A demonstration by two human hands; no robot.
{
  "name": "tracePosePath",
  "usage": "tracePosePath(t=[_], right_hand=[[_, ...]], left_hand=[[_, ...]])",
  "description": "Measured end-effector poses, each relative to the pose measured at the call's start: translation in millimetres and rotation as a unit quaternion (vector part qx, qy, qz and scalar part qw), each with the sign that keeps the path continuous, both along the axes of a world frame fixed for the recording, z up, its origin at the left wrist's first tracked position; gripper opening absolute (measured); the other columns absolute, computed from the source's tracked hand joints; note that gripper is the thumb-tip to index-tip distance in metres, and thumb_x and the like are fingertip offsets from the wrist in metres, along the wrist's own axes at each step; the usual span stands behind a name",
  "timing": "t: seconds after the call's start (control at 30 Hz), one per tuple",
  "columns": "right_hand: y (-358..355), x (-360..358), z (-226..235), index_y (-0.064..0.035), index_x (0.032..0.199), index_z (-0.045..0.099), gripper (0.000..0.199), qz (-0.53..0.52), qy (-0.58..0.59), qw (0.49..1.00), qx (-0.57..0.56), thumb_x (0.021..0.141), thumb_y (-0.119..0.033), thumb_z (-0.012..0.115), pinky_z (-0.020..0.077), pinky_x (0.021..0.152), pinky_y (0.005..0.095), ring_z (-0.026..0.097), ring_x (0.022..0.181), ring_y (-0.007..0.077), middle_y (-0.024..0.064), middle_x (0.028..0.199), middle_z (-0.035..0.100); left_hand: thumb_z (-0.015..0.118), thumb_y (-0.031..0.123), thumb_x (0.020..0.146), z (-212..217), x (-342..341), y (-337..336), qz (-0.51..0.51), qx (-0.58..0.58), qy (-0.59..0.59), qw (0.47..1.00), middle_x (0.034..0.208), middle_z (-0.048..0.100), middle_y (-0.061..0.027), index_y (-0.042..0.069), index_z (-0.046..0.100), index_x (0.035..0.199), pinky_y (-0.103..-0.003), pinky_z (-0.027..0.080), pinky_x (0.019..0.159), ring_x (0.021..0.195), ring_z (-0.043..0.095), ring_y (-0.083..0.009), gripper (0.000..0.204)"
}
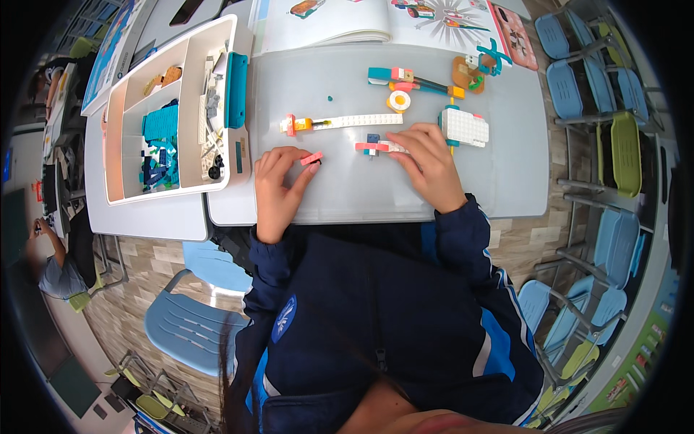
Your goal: The person assembles small colorful building blocks on a table, following a printed instruction booklet. They pick up individual pieces, connect them into small structures, and occasionally refer to the booklet for guidance. The process involves repeated selection, alignment, and joining of block pieces.
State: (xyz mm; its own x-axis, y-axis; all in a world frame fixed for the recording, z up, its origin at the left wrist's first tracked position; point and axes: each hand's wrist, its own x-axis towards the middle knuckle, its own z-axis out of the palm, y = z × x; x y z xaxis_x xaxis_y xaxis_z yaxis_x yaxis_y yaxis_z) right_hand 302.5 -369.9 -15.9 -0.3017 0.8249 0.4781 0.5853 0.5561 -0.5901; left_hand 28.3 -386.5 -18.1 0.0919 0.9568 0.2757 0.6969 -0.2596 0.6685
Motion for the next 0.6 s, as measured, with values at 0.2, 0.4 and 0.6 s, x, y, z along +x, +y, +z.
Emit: tracePosePath(t=[0.2,0.4,0.6], right_hand=[[-6.8,-3.4,1.1,-0.0008,0.115,0.068,0.029,-0.043,0.171,0.978,-0.110,0.086,0.001,0.072,0.0526,0.076,0.0298,0.067,0.090,0.0209,0.0101,0.103,0.070],[-7.9,-4.5,-2.6,0.0016,0.115,0.067,0.025,-0.064,0.380,0.897,-0.216,0.090,0.004,0.070,0.0519,0.074,0.0236,0.065,0.088,0.0111,0.0071,0.103,0.070],[-8.7,3.6,-14.3,0.0052,0.105,0.068,0.015,-0.068,0.389,0.895,-0.207,0.090,0.007,0.069,0.0535,0.072,0.0245,0.065,0.080,0.0113,0.0092,0.100,0.069]], left_hand=[[0.079,0.015,0.080,1.9,1.6,0.0,0.004,-0.010,-0.003,1.000,0.099,0.068,-0.0049,0.007,0.072,0.094,-0.035,0.040,0.082,0.091,0.059,-0.0251,0.018],[0.079,0.015,0.080,2.0,0.7,0.1,0.002,-0.015,-0.004,1.000,0.099,0.068,-0.0050,0.007,0.072,0.095,-0.035,0.040,0.082,0.092,0.060,-0.0254,0.018],[0.080,0.014,0.080,1.3,1.9,0.6,0.002,-0.010,-0.012,1.000,0.099,0.068,-0.0052,0.007,0.072,0.094,-0.035,0.040,0.082,0.092,0.060,-0.0254,0.018]])
